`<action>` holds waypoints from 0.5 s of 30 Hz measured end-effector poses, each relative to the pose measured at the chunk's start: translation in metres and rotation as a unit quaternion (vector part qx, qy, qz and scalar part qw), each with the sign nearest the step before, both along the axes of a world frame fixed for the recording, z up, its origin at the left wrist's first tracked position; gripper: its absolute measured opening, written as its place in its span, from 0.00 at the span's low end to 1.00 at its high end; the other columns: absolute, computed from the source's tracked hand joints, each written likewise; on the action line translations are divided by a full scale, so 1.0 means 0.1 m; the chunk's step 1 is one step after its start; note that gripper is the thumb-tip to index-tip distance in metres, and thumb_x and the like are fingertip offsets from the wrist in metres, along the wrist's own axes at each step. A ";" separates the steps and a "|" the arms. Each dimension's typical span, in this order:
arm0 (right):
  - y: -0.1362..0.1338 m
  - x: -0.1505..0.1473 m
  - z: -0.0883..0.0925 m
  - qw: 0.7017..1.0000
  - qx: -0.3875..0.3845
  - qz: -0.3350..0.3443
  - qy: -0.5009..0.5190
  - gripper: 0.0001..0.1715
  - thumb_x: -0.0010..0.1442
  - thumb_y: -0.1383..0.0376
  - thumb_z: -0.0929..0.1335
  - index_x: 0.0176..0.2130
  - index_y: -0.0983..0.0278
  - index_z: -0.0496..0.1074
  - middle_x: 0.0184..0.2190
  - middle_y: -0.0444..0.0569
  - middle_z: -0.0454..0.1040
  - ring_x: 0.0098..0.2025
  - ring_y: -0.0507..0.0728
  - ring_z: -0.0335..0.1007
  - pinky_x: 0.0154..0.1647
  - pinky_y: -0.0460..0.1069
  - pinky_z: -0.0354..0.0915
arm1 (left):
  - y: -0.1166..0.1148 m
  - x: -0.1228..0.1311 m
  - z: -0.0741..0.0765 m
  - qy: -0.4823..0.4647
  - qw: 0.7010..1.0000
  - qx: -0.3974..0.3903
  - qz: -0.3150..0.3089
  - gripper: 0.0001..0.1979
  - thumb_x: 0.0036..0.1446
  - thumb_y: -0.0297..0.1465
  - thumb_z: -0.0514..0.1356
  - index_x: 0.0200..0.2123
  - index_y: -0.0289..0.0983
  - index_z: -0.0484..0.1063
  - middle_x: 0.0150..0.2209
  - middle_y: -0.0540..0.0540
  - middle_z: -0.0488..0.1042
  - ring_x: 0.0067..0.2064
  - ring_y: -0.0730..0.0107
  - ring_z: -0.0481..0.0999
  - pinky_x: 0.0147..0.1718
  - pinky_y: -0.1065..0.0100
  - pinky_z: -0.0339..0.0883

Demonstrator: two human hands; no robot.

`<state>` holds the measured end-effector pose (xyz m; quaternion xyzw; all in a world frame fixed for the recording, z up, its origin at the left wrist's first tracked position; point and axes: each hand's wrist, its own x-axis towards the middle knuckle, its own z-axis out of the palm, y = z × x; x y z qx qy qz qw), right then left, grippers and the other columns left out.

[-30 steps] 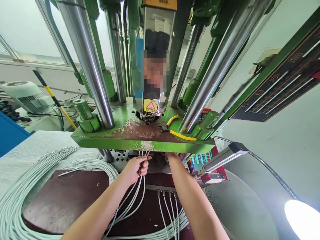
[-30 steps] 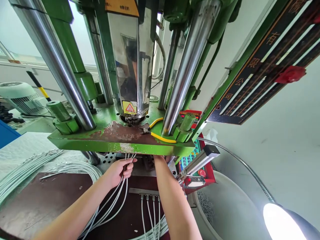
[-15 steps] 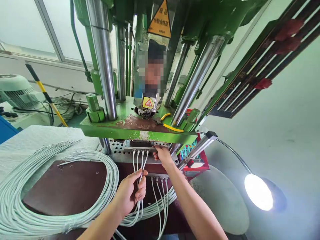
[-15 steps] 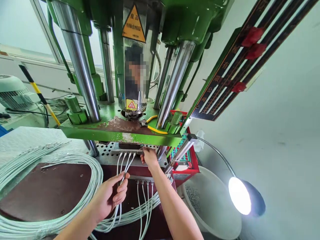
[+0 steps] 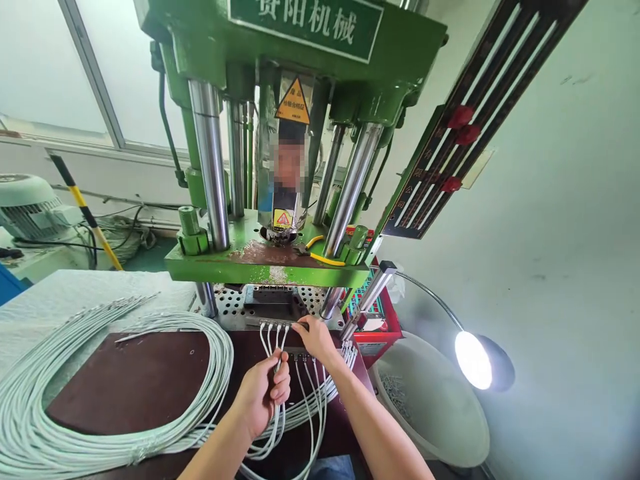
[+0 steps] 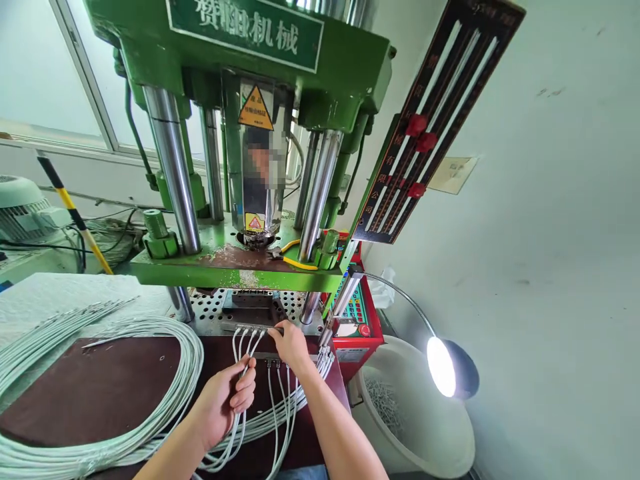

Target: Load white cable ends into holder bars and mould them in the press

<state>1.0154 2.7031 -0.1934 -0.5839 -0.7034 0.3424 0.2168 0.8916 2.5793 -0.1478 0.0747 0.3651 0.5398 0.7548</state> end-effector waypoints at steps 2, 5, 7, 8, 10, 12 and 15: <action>-0.04 -0.01 0.00 1.000 0.010 0.009 -0.014 0.14 0.64 0.61 0.66 0.43 0.67 0.76 0.43 0.58 0.79 0.49 0.63 0.74 0.48 0.52 0.65 | -0.11 0.00 0.00 0.010 1.000 -0.010 0.005 0.08 0.62 0.30 0.54 0.30 0.35 0.66 0.15 0.59 0.54 0.13 0.84 0.45 0.16 0.74 0.39; -0.11 -0.04 -0.01 0.999 0.020 0.033 -0.018 0.14 0.64 0.60 0.66 0.44 0.66 0.76 0.42 0.55 0.80 0.47 0.61 0.75 0.48 0.51 0.64 | -0.26 0.01 0.04 0.036 0.999 -0.037 0.012 0.08 0.61 0.33 0.56 0.30 0.35 0.67 0.15 0.59 0.55 0.13 0.85 0.44 0.15 0.74 0.38; -0.15 -0.05 0.00 0.998 0.026 0.047 -0.016 0.14 0.64 0.59 0.67 0.43 0.65 0.76 0.41 0.54 0.80 0.46 0.60 0.75 0.46 0.50 0.64 | -0.34 0.00 0.08 0.055 0.997 -0.056 0.019 0.09 0.61 0.34 0.57 0.31 0.35 0.67 0.15 0.59 0.55 0.13 0.85 0.43 0.15 0.74 0.38; -0.16 -0.05 0.00 0.998 0.029 0.052 -0.016 0.13 0.64 0.60 0.67 0.43 0.65 0.76 0.40 0.54 0.80 0.45 0.60 0.76 0.46 0.49 0.64 | -0.37 0.00 0.10 0.062 0.996 -0.064 0.022 0.09 0.61 0.35 0.57 0.31 0.35 0.68 0.15 0.59 0.54 0.13 0.84 0.43 0.15 0.74 0.38; -0.17 -0.06 0.01 0.997 0.034 0.061 -0.018 0.13 0.64 0.60 0.67 0.42 0.65 0.76 0.39 0.52 0.80 0.44 0.59 0.76 0.44 0.48 0.63 | -0.43 -0.01 0.14 0.075 0.994 -0.073 0.029 0.11 0.60 0.37 0.58 0.31 0.35 0.68 0.14 0.60 0.54 0.13 0.84 0.43 0.15 0.74 0.39; -0.16 -0.06 0.00 0.997 0.036 0.069 -0.023 0.12 0.64 0.59 0.67 0.42 0.64 0.76 0.38 0.50 0.80 0.42 0.58 0.76 0.43 0.48 0.63 | -0.51 -0.01 0.20 0.089 0.993 -0.070 0.029 0.14 0.57 0.41 0.61 0.31 0.35 0.68 0.13 0.60 0.54 0.12 0.84 0.43 0.14 0.75 0.39; -0.12 -0.06 -0.03 0.996 0.038 0.066 -0.043 0.13 0.64 0.59 0.66 0.42 0.64 0.76 0.36 0.50 0.80 0.39 0.57 0.76 0.41 0.47 0.63 | -0.66 0.00 0.30 0.119 0.992 -0.036 -0.003 0.18 0.52 0.45 0.65 0.31 0.36 0.68 0.13 0.60 0.55 0.13 0.84 0.43 0.14 0.75 0.38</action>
